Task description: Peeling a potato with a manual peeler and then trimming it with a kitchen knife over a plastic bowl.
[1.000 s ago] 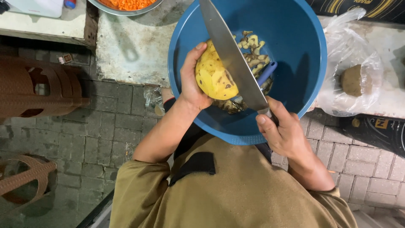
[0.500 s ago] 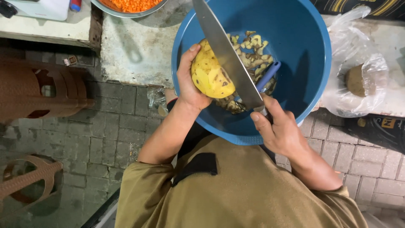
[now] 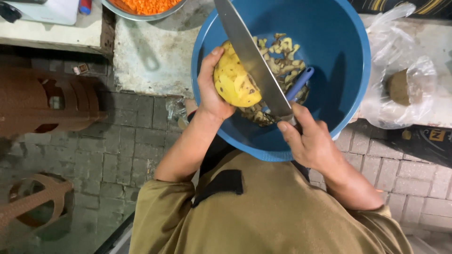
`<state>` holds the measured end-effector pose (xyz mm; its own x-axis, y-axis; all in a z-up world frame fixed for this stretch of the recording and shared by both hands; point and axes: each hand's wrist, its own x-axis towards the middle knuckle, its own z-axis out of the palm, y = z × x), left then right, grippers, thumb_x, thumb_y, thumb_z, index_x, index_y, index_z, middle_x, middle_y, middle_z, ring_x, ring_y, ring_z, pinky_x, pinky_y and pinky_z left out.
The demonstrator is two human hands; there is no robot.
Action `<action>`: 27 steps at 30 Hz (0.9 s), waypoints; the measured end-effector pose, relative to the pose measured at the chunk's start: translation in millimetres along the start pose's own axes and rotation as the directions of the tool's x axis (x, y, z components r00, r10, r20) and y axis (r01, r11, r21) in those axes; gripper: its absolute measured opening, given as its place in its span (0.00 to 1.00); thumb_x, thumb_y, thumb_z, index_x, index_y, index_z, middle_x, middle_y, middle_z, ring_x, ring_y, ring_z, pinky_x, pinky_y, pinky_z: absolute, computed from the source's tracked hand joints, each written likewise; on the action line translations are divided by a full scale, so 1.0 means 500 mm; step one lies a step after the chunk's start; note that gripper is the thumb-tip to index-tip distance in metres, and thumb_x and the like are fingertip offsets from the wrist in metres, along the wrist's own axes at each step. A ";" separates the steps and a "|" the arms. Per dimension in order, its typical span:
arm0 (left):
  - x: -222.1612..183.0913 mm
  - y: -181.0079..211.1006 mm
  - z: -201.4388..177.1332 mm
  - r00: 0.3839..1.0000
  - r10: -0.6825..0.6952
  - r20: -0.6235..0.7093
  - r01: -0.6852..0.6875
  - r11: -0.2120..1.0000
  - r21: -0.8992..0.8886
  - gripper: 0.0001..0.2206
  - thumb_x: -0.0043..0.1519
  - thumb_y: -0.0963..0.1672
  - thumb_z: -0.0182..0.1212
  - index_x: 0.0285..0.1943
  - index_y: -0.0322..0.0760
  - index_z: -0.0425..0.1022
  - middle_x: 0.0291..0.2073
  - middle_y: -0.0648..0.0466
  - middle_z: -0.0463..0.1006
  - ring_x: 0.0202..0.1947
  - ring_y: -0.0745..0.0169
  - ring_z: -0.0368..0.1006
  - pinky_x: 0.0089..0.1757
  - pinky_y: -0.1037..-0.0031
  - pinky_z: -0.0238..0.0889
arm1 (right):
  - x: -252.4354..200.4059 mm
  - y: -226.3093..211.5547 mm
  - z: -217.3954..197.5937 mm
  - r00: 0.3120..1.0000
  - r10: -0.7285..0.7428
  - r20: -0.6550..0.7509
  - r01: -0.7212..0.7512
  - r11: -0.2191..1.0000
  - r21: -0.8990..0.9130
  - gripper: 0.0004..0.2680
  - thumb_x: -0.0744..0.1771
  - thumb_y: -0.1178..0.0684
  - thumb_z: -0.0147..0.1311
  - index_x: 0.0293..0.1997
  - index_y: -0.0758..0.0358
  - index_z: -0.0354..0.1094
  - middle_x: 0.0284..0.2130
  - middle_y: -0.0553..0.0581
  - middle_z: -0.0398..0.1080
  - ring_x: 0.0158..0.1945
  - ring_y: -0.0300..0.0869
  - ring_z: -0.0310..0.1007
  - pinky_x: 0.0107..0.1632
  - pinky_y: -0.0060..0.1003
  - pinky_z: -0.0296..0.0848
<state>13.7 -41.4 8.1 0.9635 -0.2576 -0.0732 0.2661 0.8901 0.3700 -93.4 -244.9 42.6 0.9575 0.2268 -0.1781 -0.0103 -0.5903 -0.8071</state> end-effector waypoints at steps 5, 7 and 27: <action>-0.004 -0.006 0.002 1.000 0.000 -0.013 0.000 1.000 0.007 0.15 0.64 0.48 0.55 0.49 0.31 0.75 0.42 0.44 0.79 0.45 0.48 0.75 0.48 0.63 0.68 | 0.005 -0.014 -0.033 0.989 0.137 0.048 -0.135 0.990 -0.040 0.14 0.68 0.45 0.44 0.58 0.55 0.59 0.20 0.45 0.69 0.22 0.39 0.69 0.31 0.37 0.68; 0.003 0.001 0.017 1.000 0.021 -0.016 -0.021 1.000 0.007 0.14 0.64 0.48 0.55 0.47 0.32 0.76 0.40 0.46 0.79 0.43 0.50 0.75 0.47 0.64 0.68 | 0.000 0.019 -0.005 0.999 0.044 0.000 -0.044 0.997 -0.062 0.16 0.68 0.44 0.44 0.62 0.56 0.57 0.22 0.47 0.68 0.23 0.45 0.66 0.31 0.38 0.67; 0.002 0.022 0.022 0.964 0.232 -0.131 -0.223 0.972 0.077 0.19 0.62 0.51 0.52 0.46 0.30 0.73 0.40 0.43 0.77 0.44 0.47 0.73 0.46 0.59 0.68 | -0.008 0.026 0.025 0.841 -0.513 -0.173 0.259 0.663 -0.703 0.13 0.71 0.49 0.51 0.59 0.61 0.61 0.30 0.51 0.68 0.17 0.41 0.57 0.15 0.34 0.56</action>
<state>17.0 -36.1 22.5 0.9944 0.0073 -0.1057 0.0410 0.8935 0.4472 -100.9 -243.7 25.6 0.8604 0.3591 0.3617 0.4438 -0.8768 -0.1853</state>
